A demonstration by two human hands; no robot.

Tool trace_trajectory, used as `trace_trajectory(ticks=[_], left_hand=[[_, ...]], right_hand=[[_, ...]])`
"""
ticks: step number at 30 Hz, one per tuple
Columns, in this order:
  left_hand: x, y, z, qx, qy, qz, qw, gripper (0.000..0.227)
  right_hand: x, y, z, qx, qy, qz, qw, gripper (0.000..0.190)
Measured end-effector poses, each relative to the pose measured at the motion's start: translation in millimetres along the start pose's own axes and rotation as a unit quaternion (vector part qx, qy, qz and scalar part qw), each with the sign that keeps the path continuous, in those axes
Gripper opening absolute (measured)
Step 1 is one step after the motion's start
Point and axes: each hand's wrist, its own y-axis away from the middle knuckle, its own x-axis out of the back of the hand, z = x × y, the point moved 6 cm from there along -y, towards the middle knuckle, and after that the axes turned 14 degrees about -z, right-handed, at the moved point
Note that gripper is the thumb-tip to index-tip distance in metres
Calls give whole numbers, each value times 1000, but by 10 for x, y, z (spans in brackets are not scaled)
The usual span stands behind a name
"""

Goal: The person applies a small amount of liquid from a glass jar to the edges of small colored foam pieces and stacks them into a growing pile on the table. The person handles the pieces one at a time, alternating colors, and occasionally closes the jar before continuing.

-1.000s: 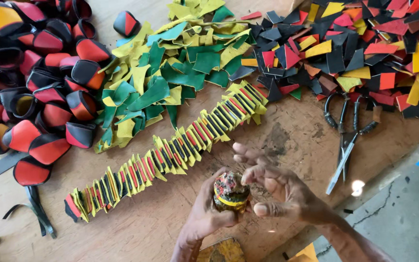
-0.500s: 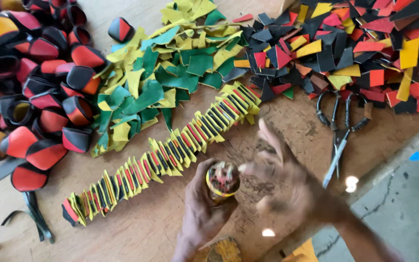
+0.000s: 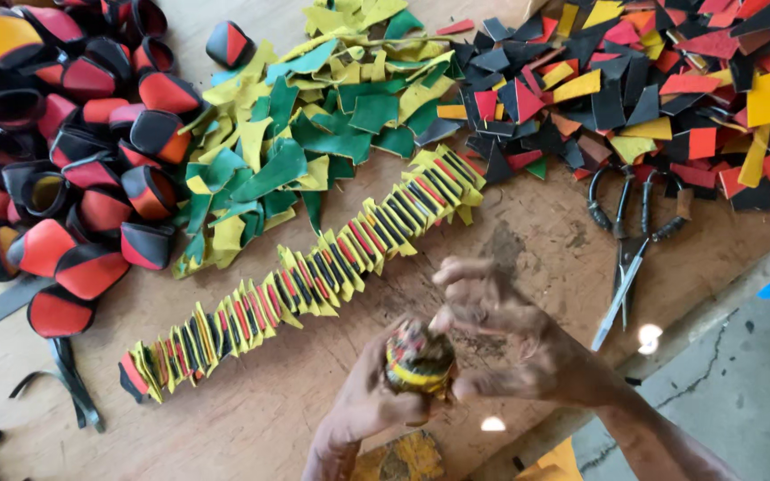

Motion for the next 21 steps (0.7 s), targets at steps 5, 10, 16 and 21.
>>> trace_trajectory(ticks=[5,10,16,21], left_hand=[[227,-182,39,-93,-136,4,986,92],[138,-123,200,-159,-266,-29,950,68],[99,-143,293,-169,-323,53,930,78],[28,-17,439,-181,-362,42,913,103]], right_hand=[[120,-145,64,32,-311,59,948,83],[421,-183,284,47,-446,121,885,82],[257,-17,504,4,-384,41,922,72],[139,-48,409,12,-314,17,949,52]])
